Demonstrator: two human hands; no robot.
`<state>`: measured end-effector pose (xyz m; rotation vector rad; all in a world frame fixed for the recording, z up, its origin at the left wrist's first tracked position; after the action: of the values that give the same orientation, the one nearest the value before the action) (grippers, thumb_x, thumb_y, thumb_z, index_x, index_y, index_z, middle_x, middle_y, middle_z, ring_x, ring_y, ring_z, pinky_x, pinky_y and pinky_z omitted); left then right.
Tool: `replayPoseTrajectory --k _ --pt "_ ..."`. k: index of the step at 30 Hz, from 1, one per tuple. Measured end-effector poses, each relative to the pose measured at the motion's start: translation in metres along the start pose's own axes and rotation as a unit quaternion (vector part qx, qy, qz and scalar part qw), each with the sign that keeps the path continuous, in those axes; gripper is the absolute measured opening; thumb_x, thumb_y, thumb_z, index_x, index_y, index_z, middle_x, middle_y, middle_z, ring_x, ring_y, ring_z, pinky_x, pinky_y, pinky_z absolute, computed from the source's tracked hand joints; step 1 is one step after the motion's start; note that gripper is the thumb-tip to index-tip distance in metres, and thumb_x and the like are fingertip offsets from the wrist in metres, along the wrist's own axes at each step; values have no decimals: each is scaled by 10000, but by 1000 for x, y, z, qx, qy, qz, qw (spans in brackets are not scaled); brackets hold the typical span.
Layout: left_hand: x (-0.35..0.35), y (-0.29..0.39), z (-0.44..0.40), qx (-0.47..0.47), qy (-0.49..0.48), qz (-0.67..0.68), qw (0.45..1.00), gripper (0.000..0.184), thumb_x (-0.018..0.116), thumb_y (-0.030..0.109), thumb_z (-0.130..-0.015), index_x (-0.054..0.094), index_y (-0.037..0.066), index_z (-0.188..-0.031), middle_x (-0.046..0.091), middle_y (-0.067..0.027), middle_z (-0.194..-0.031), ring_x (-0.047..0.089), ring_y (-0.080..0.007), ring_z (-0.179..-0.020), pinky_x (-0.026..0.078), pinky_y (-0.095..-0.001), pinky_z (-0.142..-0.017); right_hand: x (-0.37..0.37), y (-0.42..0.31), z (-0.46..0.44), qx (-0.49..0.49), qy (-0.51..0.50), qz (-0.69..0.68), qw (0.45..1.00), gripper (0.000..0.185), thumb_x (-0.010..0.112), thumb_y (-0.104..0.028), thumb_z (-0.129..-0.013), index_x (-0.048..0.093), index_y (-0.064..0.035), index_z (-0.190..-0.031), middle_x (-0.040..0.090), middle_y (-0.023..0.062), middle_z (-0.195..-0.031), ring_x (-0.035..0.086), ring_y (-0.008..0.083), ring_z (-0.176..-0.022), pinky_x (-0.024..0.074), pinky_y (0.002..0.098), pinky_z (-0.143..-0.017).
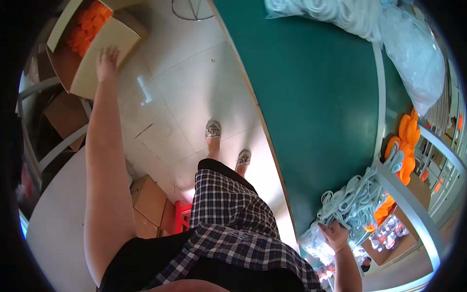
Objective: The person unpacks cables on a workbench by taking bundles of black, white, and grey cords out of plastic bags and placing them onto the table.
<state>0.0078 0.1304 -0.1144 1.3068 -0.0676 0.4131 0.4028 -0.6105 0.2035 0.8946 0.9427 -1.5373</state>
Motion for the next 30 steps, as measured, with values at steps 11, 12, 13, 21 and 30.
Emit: replayPoseTrajectory --k 11,12,13,21,30 --pt "-37 -64 480 -365 -547 -342 671 334 523 172 -995 544 5 -1284 663 -130 -1137 646 -173 -937 520 -271 -793 -2 7 39 105 -103 -68 987 479 547 -141 -903 537 -270 -1365 506 49 -867 530 250 -705 438 357 -627" --pt "-3 -17 541 -419 -576 -292 638 348 522 148 -1003 516 -15 -1311 650 -129 -1166 641 -181 -968 514 -276 -841 -9 10 48 126 -34 -91 987 533 561 -103 -866 523 -269 -1372 517 52 -902 537 261 -687 445 369 -614" --pt "20 19 589 -450 -620 -264 586 374 513 176 -1018 490 -16 -1338 629 -127 -1209 626 -192 -1032 509 -293 -889 -26 12 57 148 36 -106 983 589 574 -66 -829 510 -268 -1379 529 55 -937 543 272 -669 453 381 -602" --pt "125 39 741 -393 -756 -321 413 555 595 302 -974 411 1 -1402 575 -157 -1293 569 -236 -1162 464 -330 -989 -62 33 221 470 414 -484 611 270 569 10 -883 653 -62 -1129 668 45 -1100 619 187 -998 474 297 -911" --pt "145 -11 851 -129 -852 -409 300 620 655 315 -922 401 -30 -1370 602 -152 -1261 586 -223 -1104 465 -311 -941 98 -9 442 396 687 -577 192 278 580 0 -868 638 -19 -1139 677 100 -1059 624 201 -926 511 311 -858"
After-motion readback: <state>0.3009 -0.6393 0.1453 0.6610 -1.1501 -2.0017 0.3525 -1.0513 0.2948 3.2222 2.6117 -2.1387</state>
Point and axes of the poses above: each hand's wrist, its own z-axis away from the middle knuckle, its own x-axis out of the palm, y = z × x, the point moved 7 cm from there along -z, towards the middle knuckle
